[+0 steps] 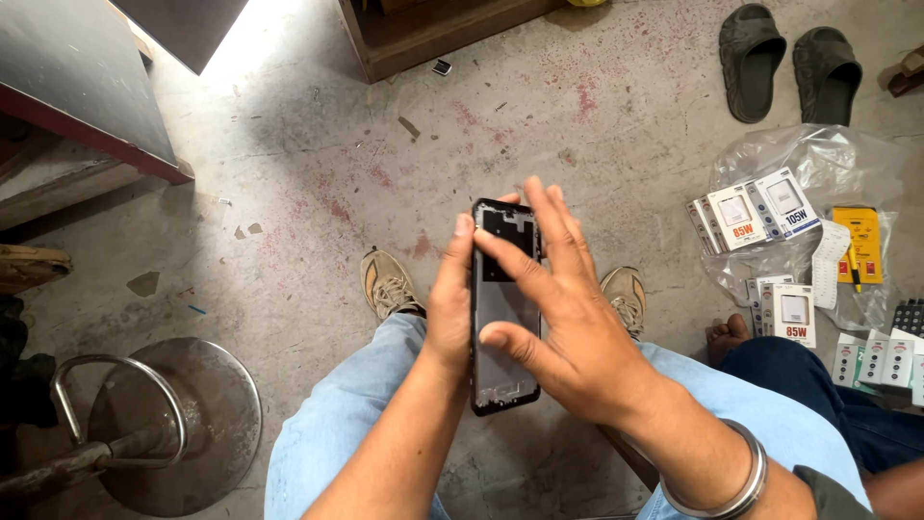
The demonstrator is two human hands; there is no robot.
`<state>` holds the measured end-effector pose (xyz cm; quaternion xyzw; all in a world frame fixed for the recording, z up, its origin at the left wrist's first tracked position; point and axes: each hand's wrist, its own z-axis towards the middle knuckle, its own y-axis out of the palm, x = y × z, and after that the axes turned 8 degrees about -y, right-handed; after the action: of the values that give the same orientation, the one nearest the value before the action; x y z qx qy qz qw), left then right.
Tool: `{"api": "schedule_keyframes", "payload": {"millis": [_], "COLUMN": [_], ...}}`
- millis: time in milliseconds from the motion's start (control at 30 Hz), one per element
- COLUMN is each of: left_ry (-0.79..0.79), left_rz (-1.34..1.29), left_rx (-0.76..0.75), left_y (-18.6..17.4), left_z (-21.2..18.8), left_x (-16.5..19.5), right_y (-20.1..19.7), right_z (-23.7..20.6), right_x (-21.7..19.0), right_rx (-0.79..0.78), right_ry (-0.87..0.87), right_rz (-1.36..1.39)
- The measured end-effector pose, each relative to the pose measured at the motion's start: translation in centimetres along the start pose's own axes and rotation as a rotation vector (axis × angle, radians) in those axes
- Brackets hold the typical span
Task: The person works on a disassembled smartphone, first handling the frame and rear housing on a glass display counter, then sitting down and peeling at the internal flex cable and battery assembly with their fingers, turning the phone over to work on the back cover and press along its edges.
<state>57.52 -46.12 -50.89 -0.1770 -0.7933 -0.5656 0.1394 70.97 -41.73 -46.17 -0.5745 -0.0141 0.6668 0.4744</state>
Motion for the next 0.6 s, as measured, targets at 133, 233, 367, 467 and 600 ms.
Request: {"api": "schedule_keyframes", "payload": {"millis": [133,233,367,467,600], "left_ry": [0.087,0.153,0.116,0.081,0.069], "left_rz": [0.019,-0.032,-0.034,0.037,-0.062], "left_rx": [-0.016,-0.032,0.018,0.03,0.004], "left_y": [-0.3,-0.8,-0.9,-0.7,-0.8], "left_z": [-0.1,0.0,0.2,0.2,0.0], "left_x": [0.4,1.2,0.2,-0.7,0.1], "right_y": [0.1,0.7,0.6,0.3,0.8], "right_z": [-0.1,-0.6,-0.5,-0.3,-0.6], "right_x": [-0.4,-1.3,-1.0,-0.5,-0.9], "right_rx": [-0.027,-0.09,-0.044,0.001,-0.03], "right_ry": [0.014,-0.03,0.001,0.046,0.014], "right_rz": [0.015,0.097,0.151,0.182,0.182]}}
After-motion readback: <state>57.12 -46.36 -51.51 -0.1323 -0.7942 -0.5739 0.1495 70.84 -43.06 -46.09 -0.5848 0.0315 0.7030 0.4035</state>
